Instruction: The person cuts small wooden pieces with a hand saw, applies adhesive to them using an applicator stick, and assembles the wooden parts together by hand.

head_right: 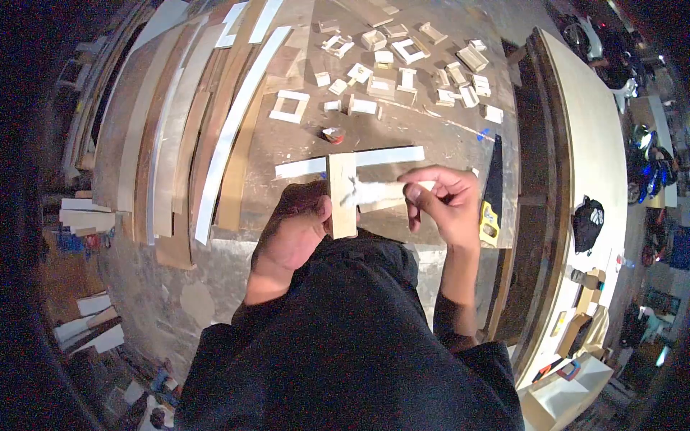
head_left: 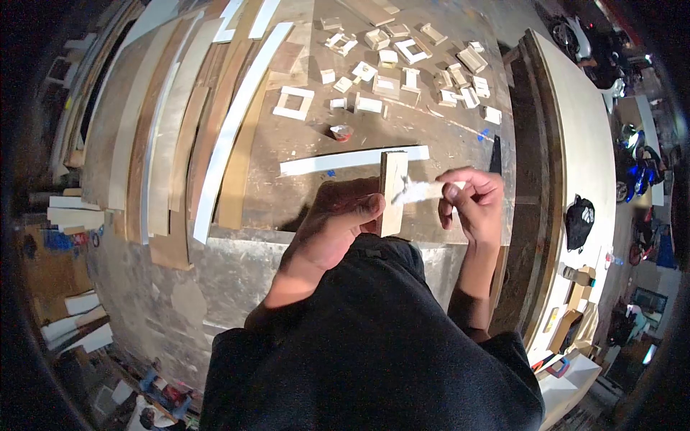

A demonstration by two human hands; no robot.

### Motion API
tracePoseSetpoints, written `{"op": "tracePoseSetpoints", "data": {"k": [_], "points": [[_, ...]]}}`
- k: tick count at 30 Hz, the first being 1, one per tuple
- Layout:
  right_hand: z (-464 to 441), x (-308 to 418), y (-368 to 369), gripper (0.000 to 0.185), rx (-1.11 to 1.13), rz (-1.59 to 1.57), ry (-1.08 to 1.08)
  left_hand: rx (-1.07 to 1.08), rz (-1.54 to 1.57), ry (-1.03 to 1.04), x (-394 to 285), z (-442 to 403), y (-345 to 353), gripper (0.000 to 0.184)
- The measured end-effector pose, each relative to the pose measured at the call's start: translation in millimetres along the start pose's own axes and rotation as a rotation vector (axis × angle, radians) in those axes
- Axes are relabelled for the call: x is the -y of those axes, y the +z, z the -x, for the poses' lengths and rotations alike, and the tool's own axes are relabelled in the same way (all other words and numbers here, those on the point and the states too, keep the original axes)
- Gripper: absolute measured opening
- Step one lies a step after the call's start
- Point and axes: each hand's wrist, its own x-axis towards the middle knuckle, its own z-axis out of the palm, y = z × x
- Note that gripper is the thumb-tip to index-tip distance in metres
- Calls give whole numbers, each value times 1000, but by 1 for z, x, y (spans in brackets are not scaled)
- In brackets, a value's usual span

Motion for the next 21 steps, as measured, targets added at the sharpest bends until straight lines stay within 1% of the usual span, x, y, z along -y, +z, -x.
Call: {"op": "tracePoseSetpoints", "data": {"k": [2,4,6,10,12,18,20,21], "points": [[4,-5,-5,11,81,3,25,-16,-31,-12,-4,0,1,48],[5,-4,-7,10,86,22,11,-3,-26,-12,-5,-2,-1,47],[4,-1,-7,10,87,-51,-52,14,-23,-18,-3,-3,-3,47],[-5,9,1,11,-8,-44,-95,7,2,-29,0,-5,-1,50],[-6,12,2,11,-13,-45,-91,6,13,-28,-1,-5,-1,51],[0,10,-1,18,55,-89,-111,26,12,48,-1,-5,-8,48],[2,11,0,23,111,37,-142,1,13,44,-4,-5,-7,47],[4,9,1,23,102,28,-143,0,16,44,-3,-5,-9,47]]}}
